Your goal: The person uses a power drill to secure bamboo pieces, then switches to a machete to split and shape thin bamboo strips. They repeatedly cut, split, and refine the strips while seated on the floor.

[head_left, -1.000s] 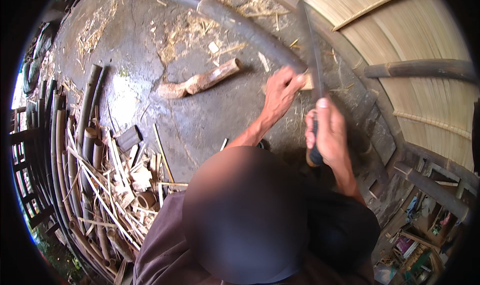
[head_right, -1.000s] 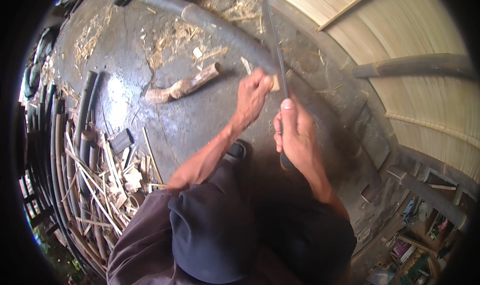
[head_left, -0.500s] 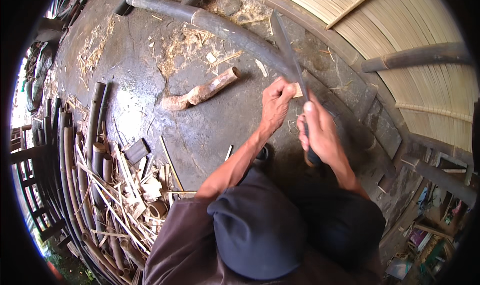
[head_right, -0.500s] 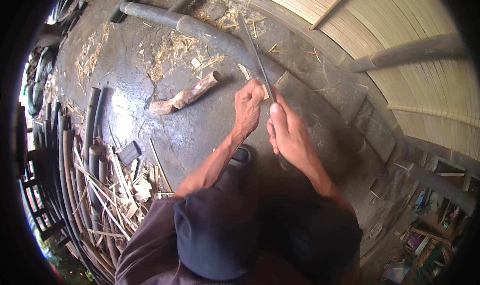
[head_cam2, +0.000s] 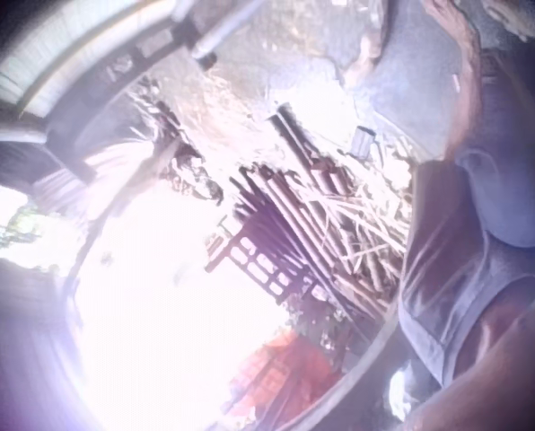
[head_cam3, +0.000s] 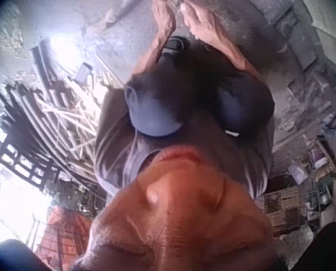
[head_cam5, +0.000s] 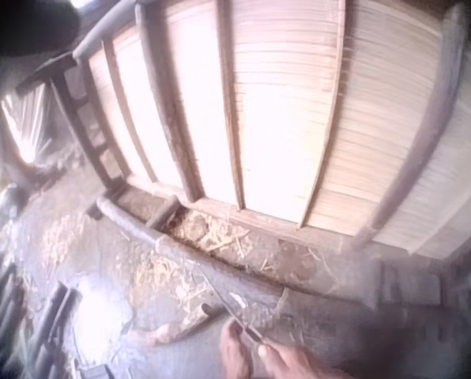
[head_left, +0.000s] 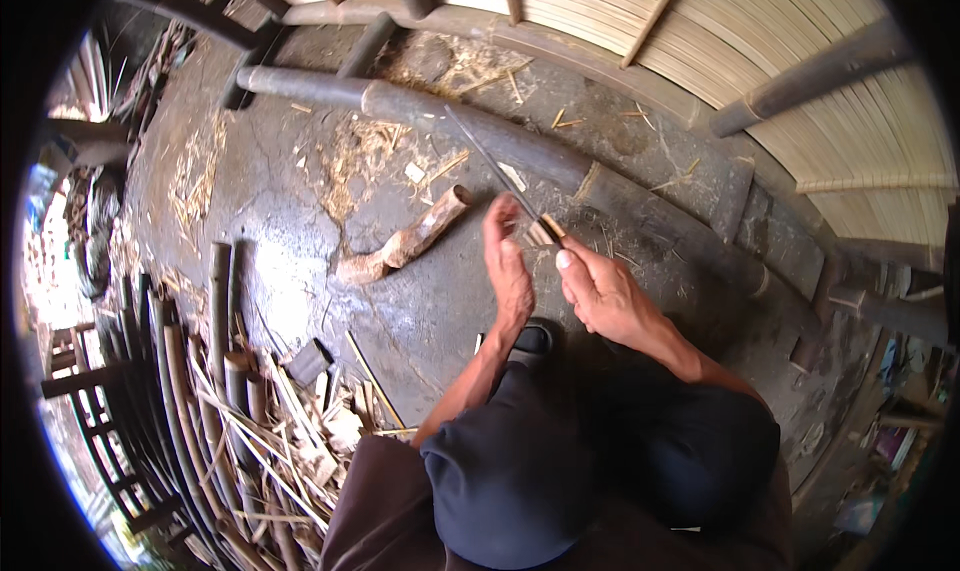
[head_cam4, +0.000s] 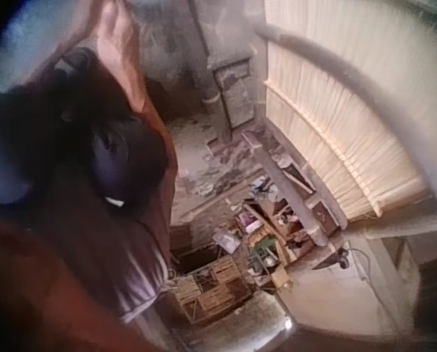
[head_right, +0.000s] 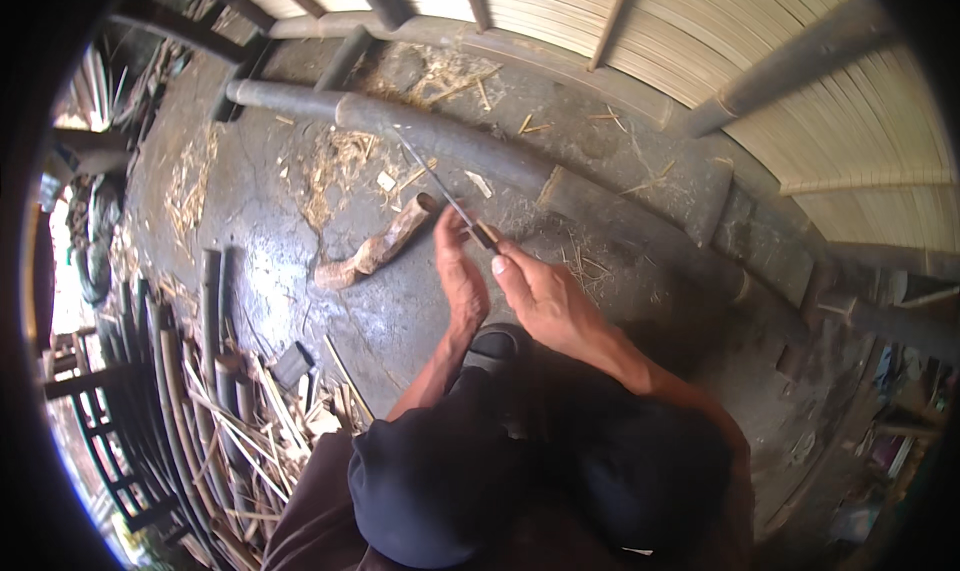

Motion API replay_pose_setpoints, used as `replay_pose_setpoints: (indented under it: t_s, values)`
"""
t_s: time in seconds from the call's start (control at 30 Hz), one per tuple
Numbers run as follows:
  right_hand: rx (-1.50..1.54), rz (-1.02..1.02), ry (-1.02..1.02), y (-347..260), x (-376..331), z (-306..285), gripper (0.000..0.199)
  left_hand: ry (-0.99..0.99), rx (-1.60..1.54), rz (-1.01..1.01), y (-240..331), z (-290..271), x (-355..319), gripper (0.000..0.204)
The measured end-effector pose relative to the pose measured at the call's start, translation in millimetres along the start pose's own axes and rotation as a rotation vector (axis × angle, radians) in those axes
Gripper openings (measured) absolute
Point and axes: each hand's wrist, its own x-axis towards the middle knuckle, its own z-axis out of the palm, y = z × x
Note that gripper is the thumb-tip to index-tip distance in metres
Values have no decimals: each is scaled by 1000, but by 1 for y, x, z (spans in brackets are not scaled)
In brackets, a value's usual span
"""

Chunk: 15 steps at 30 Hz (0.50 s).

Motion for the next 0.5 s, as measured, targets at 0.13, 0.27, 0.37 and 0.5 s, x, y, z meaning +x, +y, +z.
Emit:
replay_pose_setpoints:
  t_s: [0.13,0.27,0.37,0.5]
  values:
    - [-48,-61,-13,-24,1,0,44,-131,182,-94,32,-39,10,76]
    - [-106,-273,59,1,0,10,46,-381,293,-156,90,-32,6,54]
    - [-170,-140,6,-10,-3,1,55,-348,522,-258,112,-14,7,38]
    - [-271,-127,19,4,-4,3,67,-332,552,11,98,-11,-3,50]
